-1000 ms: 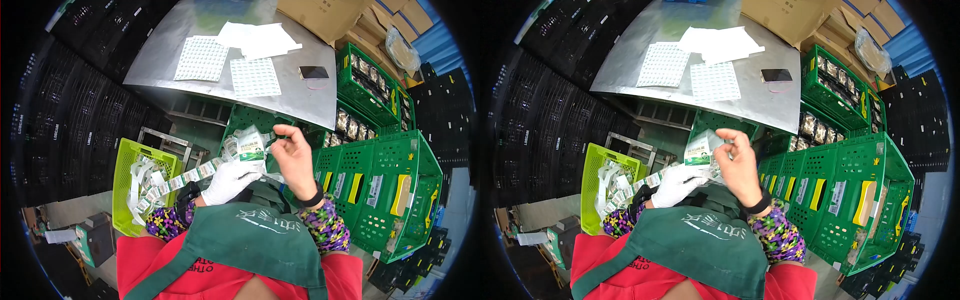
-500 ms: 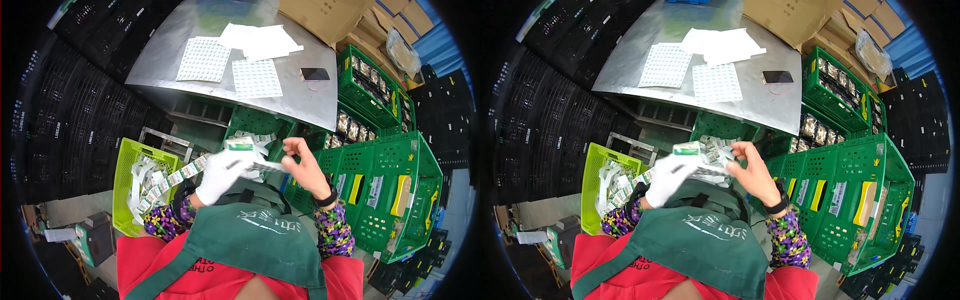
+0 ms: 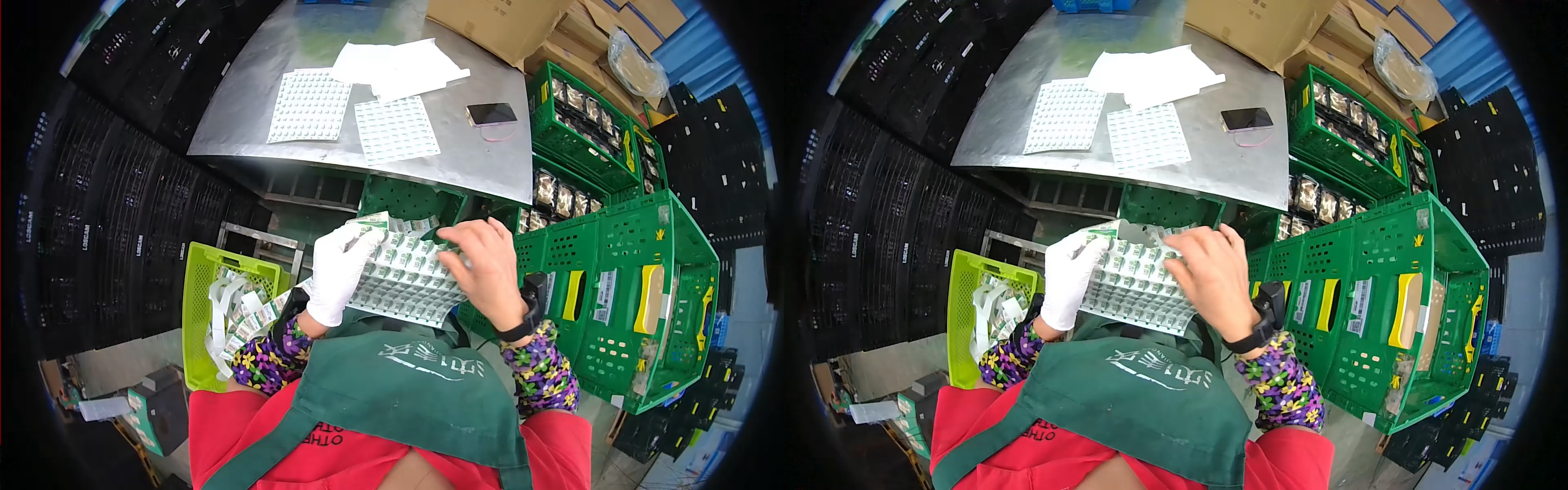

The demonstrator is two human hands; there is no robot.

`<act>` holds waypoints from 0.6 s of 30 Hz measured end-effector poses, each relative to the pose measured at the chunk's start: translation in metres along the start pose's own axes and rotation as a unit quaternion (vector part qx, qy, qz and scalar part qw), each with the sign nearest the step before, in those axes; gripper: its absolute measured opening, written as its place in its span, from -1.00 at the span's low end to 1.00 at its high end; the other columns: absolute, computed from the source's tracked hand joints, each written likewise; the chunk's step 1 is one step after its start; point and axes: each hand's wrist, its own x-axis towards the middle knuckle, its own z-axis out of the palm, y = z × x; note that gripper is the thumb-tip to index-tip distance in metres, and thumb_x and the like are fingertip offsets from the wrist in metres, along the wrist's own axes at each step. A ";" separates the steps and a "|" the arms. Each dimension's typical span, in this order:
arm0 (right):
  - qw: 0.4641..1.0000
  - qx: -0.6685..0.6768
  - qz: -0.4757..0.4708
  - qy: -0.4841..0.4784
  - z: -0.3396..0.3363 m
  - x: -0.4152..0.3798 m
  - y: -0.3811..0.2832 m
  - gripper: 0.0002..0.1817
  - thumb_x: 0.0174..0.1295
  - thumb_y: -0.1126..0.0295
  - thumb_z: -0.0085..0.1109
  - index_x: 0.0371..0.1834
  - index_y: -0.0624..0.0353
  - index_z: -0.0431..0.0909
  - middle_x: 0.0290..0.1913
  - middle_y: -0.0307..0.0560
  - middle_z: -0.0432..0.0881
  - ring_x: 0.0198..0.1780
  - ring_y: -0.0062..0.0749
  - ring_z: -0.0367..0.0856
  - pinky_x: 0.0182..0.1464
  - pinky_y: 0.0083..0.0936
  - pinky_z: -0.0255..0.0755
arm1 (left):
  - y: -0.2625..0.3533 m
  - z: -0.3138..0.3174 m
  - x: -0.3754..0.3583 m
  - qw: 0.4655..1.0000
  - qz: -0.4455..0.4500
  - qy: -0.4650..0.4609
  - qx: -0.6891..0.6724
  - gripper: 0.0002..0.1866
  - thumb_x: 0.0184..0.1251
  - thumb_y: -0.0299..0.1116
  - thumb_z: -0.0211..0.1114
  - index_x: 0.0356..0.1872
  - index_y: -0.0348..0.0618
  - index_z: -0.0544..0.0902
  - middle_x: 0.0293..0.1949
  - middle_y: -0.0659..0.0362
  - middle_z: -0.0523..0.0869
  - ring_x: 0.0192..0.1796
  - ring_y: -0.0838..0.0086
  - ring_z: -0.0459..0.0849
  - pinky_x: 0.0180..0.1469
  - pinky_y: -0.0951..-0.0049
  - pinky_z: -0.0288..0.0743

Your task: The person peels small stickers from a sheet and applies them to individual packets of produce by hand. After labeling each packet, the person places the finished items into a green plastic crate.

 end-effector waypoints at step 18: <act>0.755 0.584 0.294 -0.048 0.027 0.057 -0.009 -0.92 0.41 0.41 0.18 -0.18 0.15 0.51 -0.38 -0.44 0.47 -0.44 -0.83 0.27 -0.41 -0.79 0.17 | 0.017 0.002 -0.018 0.951 0.108 -0.276 0.085 -0.83 0.26 -0.38 0.40 -0.18 -0.19 0.77 -0.22 0.10 0.81 -0.14 0.38 0.77 -0.03 0.41 0.60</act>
